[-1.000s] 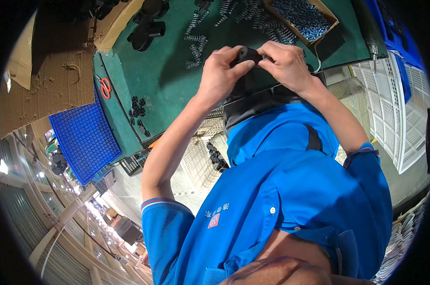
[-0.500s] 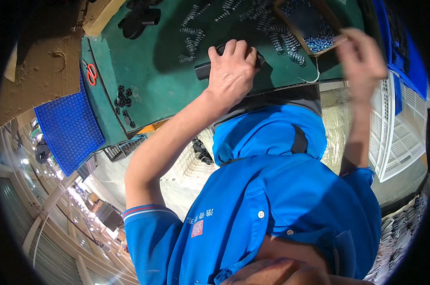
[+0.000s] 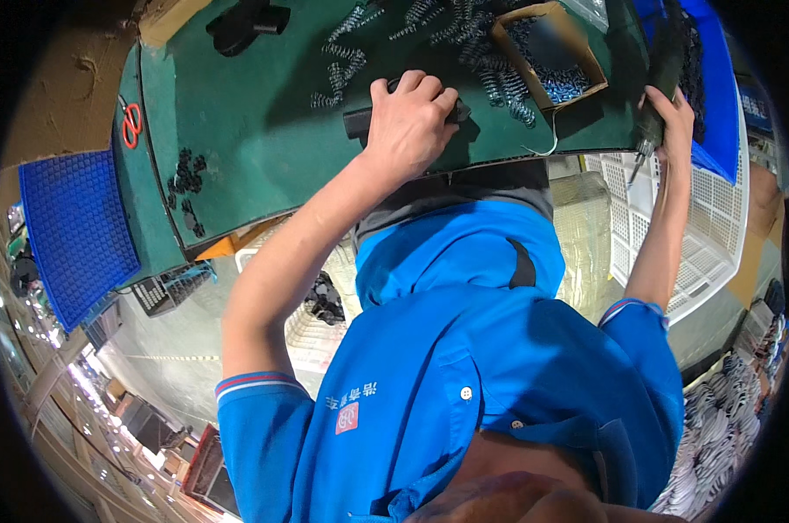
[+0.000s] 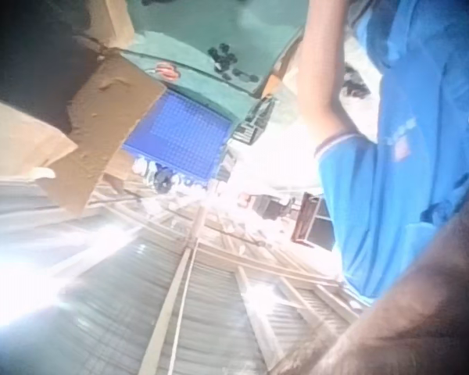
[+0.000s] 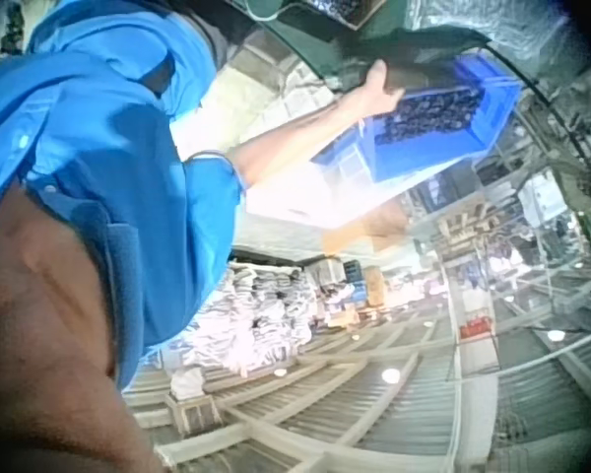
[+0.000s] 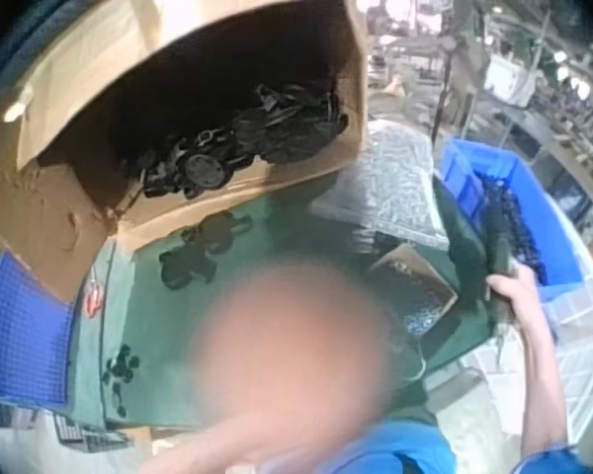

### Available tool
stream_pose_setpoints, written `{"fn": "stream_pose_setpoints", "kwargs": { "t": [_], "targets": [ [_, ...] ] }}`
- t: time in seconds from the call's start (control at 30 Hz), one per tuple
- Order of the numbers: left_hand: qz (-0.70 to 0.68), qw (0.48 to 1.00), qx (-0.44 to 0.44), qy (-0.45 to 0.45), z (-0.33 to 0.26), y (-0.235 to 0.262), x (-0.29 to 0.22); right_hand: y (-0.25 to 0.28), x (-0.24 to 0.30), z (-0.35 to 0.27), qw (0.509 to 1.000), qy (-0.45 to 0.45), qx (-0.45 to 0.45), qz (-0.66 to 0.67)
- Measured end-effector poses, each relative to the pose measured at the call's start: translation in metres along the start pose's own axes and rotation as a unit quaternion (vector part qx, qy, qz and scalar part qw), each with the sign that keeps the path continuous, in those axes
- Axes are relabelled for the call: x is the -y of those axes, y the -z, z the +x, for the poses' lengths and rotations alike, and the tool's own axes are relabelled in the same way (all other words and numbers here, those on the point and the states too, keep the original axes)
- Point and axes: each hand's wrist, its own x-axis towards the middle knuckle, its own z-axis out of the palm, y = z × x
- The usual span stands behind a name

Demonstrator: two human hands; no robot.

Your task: The person assembles small black plastic components on a green workbench using a corded electric screwdriver. They repeatedly pick up parts, align them, and fasten them with screws, then place the finished assemblies into a white basket.

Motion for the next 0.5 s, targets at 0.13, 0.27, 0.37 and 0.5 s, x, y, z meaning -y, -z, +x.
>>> {"fn": "stream_pose_setpoints", "kwargs": {
  "t": [0.13,0.27,0.37,0.5],
  "targets": [
    [0.013,0.998,0.051,0.023,-0.003,0.001,0.000,-0.061,0.063,-0.045,0.926,0.209,0.167,0.268],
    [-0.002,0.999,0.043,0.022,0.000,-0.001,0.000,-0.121,0.095,-0.063,0.902,0.271,0.166,0.292],
    [-0.004,0.998,0.043,0.041,-0.005,-0.002,-0.001,-0.184,0.118,-0.079,0.900,0.295,0.113,0.300],
    [-0.004,0.998,0.057,0.039,0.001,0.001,-0.004,-0.212,0.109,-0.082,0.897,0.306,0.062,0.314]
  ]
}}
